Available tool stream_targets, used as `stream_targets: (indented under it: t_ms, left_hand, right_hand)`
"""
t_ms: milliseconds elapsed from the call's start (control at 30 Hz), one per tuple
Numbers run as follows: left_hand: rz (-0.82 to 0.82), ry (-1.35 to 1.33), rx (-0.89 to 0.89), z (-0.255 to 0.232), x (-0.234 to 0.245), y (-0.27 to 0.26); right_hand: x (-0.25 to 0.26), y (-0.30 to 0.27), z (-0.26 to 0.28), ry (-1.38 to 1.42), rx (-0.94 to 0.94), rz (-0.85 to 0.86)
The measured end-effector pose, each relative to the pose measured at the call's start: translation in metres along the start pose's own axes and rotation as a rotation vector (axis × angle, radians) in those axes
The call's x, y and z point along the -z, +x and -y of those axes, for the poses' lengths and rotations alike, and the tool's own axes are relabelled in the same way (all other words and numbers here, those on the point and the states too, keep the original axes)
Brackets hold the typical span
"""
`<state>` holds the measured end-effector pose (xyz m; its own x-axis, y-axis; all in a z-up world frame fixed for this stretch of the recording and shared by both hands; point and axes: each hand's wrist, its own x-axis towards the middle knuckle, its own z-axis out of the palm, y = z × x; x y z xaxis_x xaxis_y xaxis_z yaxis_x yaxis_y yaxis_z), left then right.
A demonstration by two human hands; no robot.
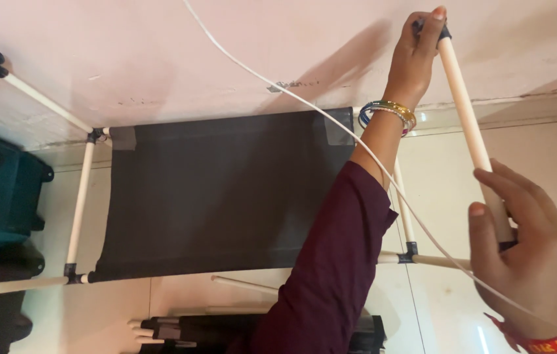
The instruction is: The person assembles a small furniture frame by connecting white poles with black connectors and attaching a black fabric sheet. They insert poles into connectors, secure the fabric to the frame, and add vertical supports.
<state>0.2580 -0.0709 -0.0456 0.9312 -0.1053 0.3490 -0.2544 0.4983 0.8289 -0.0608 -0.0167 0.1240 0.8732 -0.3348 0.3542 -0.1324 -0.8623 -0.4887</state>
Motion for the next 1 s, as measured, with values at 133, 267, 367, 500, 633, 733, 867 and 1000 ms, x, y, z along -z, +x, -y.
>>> stream_targets:
  t_ms: [133,267,367,500,633,733,867,1000]
  left_hand:
    - [0.004,0.030,0.030,0.003,-0.003,0.004]
    - [0.102,0.164,0.011,0.012,0.009,-0.007]
    - [0.177,0.772,-0.218,0.015,0.041,-0.038]
    - [0.416,0.796,0.035,-0.002,0.100,-0.082]
    - [0.682,1.192,-0.117,-0.047,0.123,-0.151]
    - [0.995,1.347,0.167,-0.090,0.117,-0.223]
    - [1.056,1.304,0.006,-0.134,0.114,-0.294]
    - [0.887,1.420,-0.285,-0.134,0.114,-0.304]
  right_hand:
    - [0.001,0.002,0.000,-0.005,0.003,-0.010]
    - [0.003,0.002,-0.006,-0.017,0.158,-0.063]
    - [0.002,0.000,-0.010,0.095,-0.007,-0.051]
    - [-0.002,0.003,-0.015,0.108,0.222,-0.103]
    - [-0.004,0.009,-0.016,0.138,0.219,-0.105]
    - [-0.002,0.007,-0.012,0.146,0.213,-0.112]
    - [-0.002,0.004,-0.008,0.336,0.011,-0.076]
    - [-0.005,-0.001,-0.007,0.327,0.116,-0.096]
